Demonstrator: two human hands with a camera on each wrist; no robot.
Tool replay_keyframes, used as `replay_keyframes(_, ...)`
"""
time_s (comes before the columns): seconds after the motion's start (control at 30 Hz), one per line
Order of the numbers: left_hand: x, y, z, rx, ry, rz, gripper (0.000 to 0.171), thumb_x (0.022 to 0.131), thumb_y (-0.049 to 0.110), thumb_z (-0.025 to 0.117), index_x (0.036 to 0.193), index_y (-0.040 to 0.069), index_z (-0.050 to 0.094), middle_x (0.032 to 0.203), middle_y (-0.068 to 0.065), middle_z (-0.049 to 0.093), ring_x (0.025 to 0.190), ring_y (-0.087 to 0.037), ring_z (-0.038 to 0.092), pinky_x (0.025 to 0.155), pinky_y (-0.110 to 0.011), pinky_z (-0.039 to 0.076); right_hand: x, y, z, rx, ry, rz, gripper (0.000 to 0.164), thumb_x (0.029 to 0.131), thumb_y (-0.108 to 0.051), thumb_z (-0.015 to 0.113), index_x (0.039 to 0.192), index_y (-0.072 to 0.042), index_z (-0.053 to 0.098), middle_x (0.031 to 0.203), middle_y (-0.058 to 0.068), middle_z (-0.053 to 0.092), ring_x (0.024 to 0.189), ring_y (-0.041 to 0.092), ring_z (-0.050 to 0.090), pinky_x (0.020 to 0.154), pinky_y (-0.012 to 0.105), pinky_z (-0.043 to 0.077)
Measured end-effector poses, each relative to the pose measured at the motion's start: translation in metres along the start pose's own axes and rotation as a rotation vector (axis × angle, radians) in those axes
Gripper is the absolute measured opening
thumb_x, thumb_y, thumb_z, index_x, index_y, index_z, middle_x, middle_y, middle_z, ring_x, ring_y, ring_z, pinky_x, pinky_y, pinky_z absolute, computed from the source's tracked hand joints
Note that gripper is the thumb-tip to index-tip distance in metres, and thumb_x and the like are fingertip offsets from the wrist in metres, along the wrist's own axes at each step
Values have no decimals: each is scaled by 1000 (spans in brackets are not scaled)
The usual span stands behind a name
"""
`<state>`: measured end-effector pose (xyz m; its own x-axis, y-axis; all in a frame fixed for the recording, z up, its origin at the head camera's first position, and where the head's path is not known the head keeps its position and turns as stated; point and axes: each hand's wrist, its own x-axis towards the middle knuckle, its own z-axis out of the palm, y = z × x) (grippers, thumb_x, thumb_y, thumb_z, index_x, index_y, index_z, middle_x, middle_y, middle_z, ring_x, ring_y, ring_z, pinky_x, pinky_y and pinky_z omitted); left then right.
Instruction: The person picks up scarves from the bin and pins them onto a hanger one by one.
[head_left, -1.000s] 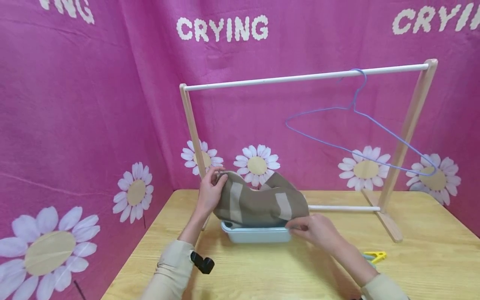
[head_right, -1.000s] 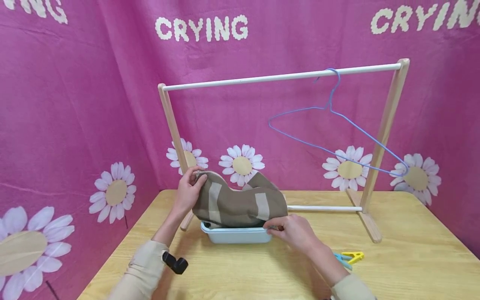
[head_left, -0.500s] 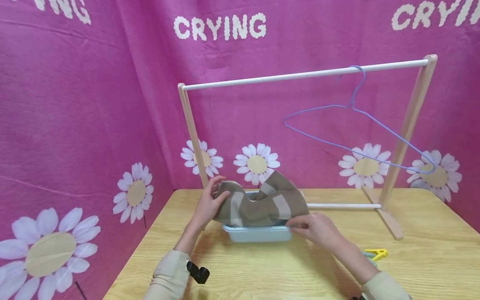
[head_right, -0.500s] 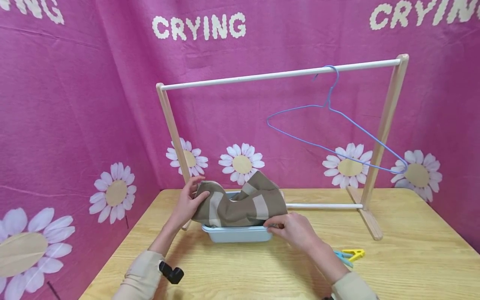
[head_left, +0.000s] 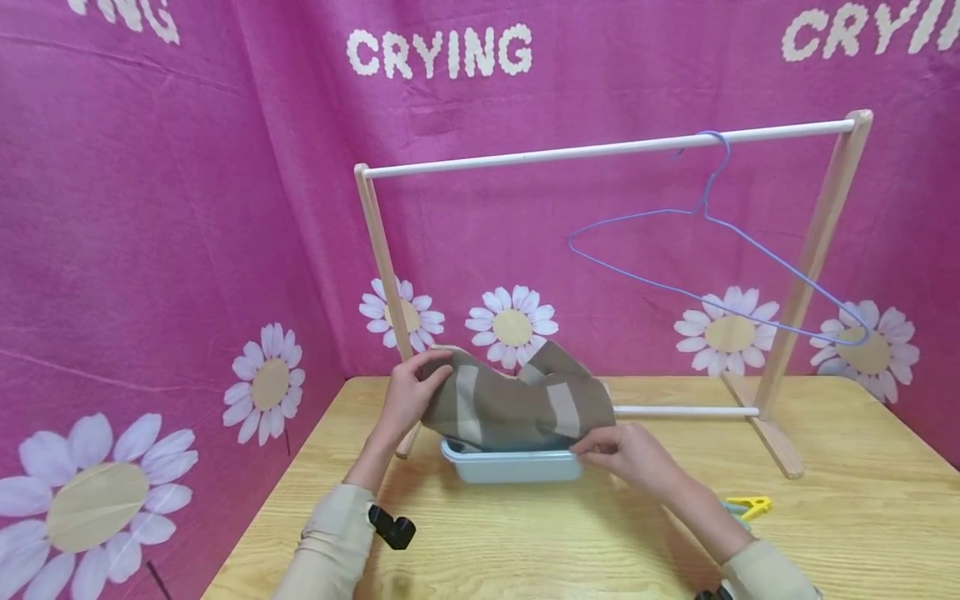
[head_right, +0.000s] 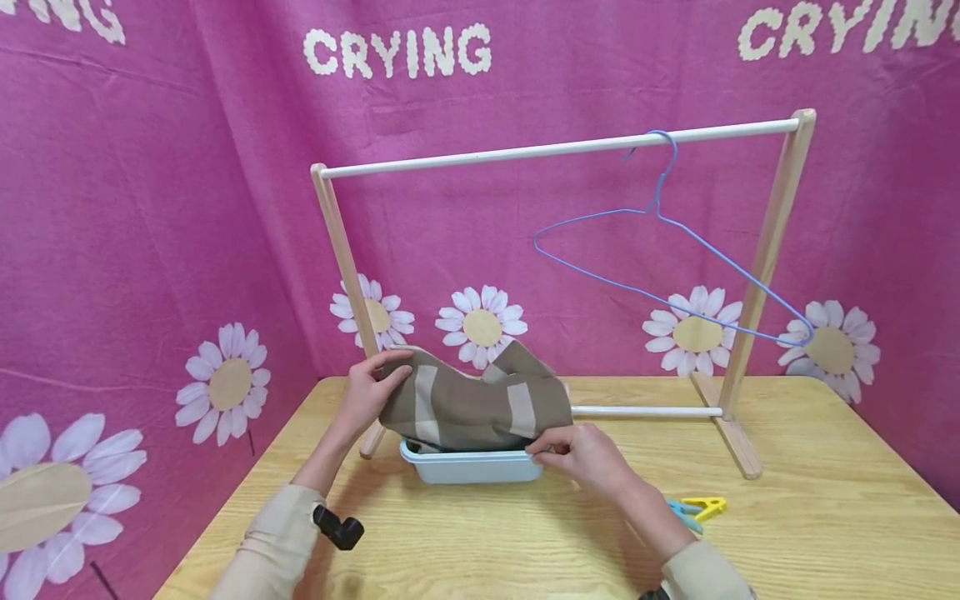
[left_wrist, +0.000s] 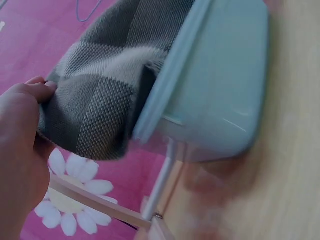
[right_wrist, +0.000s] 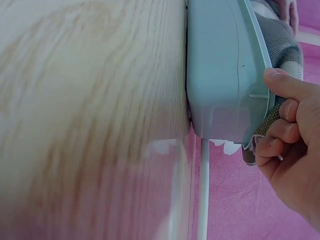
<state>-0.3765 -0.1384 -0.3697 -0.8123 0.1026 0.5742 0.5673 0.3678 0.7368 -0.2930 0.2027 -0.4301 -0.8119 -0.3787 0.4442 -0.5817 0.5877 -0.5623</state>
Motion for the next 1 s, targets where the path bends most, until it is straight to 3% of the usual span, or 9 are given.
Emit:
replay_keyframes(0.2,24,18,-1,-32,114,133,25,88,9,74,114,8,73,114,-9,73,109,-8,63,89,-11,46,2,-2,0,67,-27,37,9,85,-13,76,93,-14,78,64,-2,62,56,-5,42,51,20,41)
replay_keyframes(0.27,30,28,-2,-42,133,160,26,89,10,74,115,7,72,101,-10,72,93,-6,63,80,-11,47,2,-4,0,75,-33,42,8,85,-12,76,93,-13,78,63,0,62,55,-5,41,50,19,40)
replay_keyframes(0.33,37,38,-2,-50,151,170,26,89,10,74,115,7,72,83,-8,65,75,-3,54,66,-13,42,2,-5,0,75,-38,36,8,85,-12,76,93,-13,79,64,0,63,55,-5,40,49,19,39)
replay_keyframes(0.4,43,46,-2,-79,156,164,26,88,10,75,114,7,71,75,-3,56,65,-4,41,58,-16,37,2,-6,0,78,-47,31,8,85,-12,75,93,-13,79,65,1,65,54,-5,39,49,18,38)
replay_keyframes(0.6,58,67,-6,-125,175,160,28,86,10,77,113,7,72,69,4,50,61,-5,34,56,-18,33,0,-9,2,46,-44,17,9,85,-13,75,94,-15,78,60,-7,56,54,-6,37,49,18,38)
replay_keyframes(0.7,60,91,-12,-129,197,178,27,86,6,76,113,1,71,72,-10,59,63,-4,39,57,-16,35,-1,-16,3,-55,-5,1,11,86,-16,75,95,-20,78,57,-14,47,53,-5,36,50,18,36)
replay_keyframes(0.83,61,127,-19,-149,222,196,27,87,0,72,113,-6,68,100,-27,69,72,-3,53,65,-13,44,0,-28,1,-196,36,-28,12,87,-21,74,99,-24,77,56,-18,45,50,-6,33,48,18,32)
replay_keyframes(1.0,66,142,-23,-176,238,188,27,87,-1,72,113,-7,67,105,-26,69,79,-3,59,70,-13,46,4,-38,-16,-313,173,-152,18,83,-24,78,101,-24,77,57,-22,42,52,-8,33,48,16,30)
